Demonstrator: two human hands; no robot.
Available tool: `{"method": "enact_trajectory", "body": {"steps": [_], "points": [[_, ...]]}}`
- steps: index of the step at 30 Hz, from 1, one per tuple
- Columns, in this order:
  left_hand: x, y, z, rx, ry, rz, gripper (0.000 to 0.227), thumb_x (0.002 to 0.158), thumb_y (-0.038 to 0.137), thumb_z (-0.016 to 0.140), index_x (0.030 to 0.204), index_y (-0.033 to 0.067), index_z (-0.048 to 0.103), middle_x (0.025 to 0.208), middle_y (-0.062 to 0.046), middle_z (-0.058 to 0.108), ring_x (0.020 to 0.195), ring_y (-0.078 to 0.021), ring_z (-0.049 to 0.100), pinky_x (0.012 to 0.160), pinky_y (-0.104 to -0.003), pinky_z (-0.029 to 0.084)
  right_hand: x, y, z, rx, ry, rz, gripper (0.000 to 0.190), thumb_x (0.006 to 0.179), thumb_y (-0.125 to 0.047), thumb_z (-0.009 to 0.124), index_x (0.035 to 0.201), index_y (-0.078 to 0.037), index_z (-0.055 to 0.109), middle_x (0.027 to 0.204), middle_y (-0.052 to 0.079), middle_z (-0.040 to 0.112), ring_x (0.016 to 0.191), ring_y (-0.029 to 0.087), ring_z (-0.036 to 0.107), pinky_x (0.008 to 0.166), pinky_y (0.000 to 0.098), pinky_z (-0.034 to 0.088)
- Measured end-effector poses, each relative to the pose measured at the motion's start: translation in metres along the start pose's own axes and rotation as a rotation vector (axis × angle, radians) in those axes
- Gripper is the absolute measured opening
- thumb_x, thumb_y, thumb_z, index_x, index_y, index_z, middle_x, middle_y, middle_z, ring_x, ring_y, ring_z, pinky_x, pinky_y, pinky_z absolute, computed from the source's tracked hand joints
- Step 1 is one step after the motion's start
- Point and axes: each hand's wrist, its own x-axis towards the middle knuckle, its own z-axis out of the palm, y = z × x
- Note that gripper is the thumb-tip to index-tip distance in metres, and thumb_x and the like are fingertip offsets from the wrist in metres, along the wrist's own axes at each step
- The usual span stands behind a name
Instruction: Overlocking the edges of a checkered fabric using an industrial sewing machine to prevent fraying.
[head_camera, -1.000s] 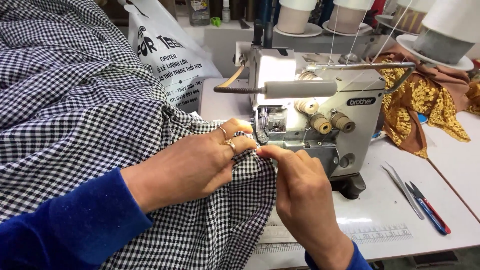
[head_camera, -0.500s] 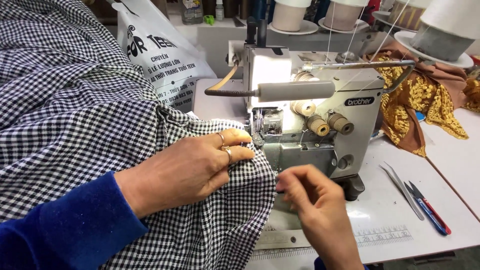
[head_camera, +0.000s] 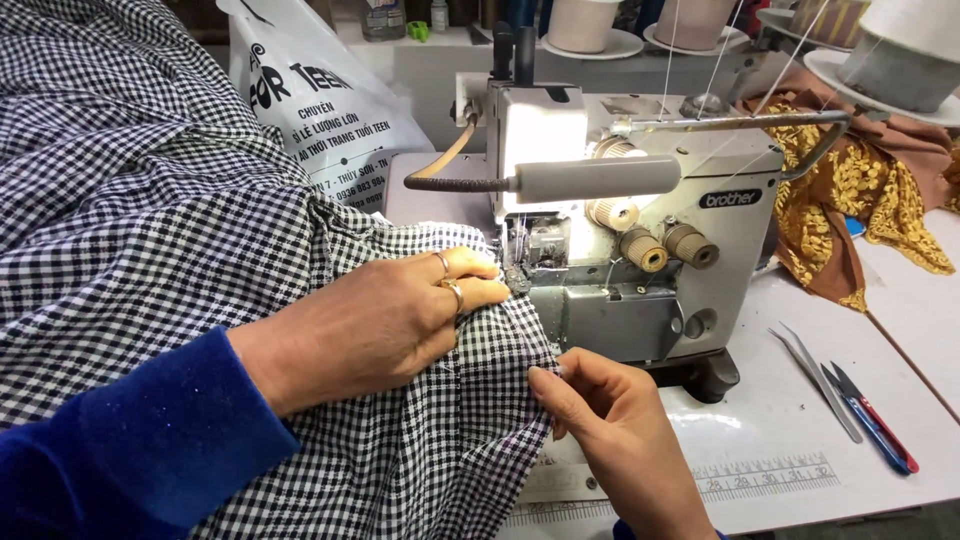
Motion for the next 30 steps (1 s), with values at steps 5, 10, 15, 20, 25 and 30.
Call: {"method": "enact_trajectory", "body": {"steps": [5, 10, 15, 20, 25, 30], "points": [[-0.001, 0.002, -0.005, -0.037, -0.005, -0.02, 0.045, 0.085, 0.008, 0.052, 0.13, 0.012, 0.058, 0.132, -0.016, 0.056, 0.108, -0.0297, 0.059, 0.087, -0.038, 0.05, 0.0, -0.002, 0.001, 0.02, -0.006, 0.001, 0.03, 0.088, -0.016, 0.07, 0.064, -0.001, 0.061, 0.054, 0.006, 0.052, 0.054, 0.013, 0.047, 0.054, 0.0273, 0.035], [0.001, 0.003, -0.006, -0.059, -0.01, -0.054, 0.045, 0.085, 0.008, 0.053, 0.129, 0.0157, 0.059, 0.129, -0.014, 0.057, 0.096, -0.0264, 0.063, 0.077, -0.035, 0.055, 0.0, -0.001, 0.001, 0.008, -0.003, -0.001, 0.032, 0.089, -0.016, 0.07, 0.062, -0.002, 0.059, 0.055, 0.005, 0.051, 0.056, 0.013, 0.045, 0.055, 0.028, 0.035], [0.0, 0.004, -0.004, -0.011, -0.002, -0.053, 0.045, 0.086, 0.009, 0.054, 0.13, 0.0185, 0.058, 0.131, -0.017, 0.056, 0.094, -0.0282, 0.064, 0.072, -0.037, 0.055, -0.004, -0.005, 0.003, 0.001, 0.01, -0.002, 0.033, 0.09, -0.018, 0.067, 0.063, -0.003, 0.06, 0.055, 0.005, 0.052, 0.054, 0.012, 0.043, 0.051, 0.0275, 0.031], [0.0, 0.008, -0.001, 0.007, -0.024, -0.094, 0.047, 0.087, 0.009, 0.052, 0.133, 0.0205, 0.057, 0.133, -0.018, 0.053, 0.094, -0.0284, 0.064, 0.074, -0.037, 0.056, -0.015, -0.001, 0.009, 0.186, -0.055, -0.018, 0.02, 0.091, -0.01, 0.064, 0.074, 0.001, 0.064, 0.067, 0.006, 0.059, 0.065, 0.014, 0.054, 0.062, 0.0283, 0.045], [0.003, 0.027, 0.0, 0.176, -0.134, -0.146, 0.052, 0.09, 0.003, 0.045, 0.14, 0.0167, 0.05, 0.142, -0.022, 0.038, 0.109, -0.0356, 0.055, 0.077, -0.041, 0.058, -0.029, 0.002, 0.016, 0.261, -0.133, 0.06, 0.017, 0.085, -0.008, 0.066, 0.093, 0.006, 0.072, 0.086, 0.009, 0.073, 0.081, 0.016, 0.064, 0.073, 0.0306, 0.052], [-0.003, 0.052, 0.001, 0.168, -0.095, -0.133, 0.054, 0.085, 0.009, 0.052, 0.139, 0.0106, 0.048, 0.133, -0.019, 0.05, 0.121, -0.0332, 0.045, 0.097, -0.046, 0.043, -0.035, 0.006, 0.012, 0.26, -0.183, 0.052, 0.016, 0.086, -0.012, 0.066, 0.086, 0.003, 0.071, 0.077, 0.008, 0.071, 0.068, 0.014, 0.061, 0.058, 0.0289, 0.049]]}}
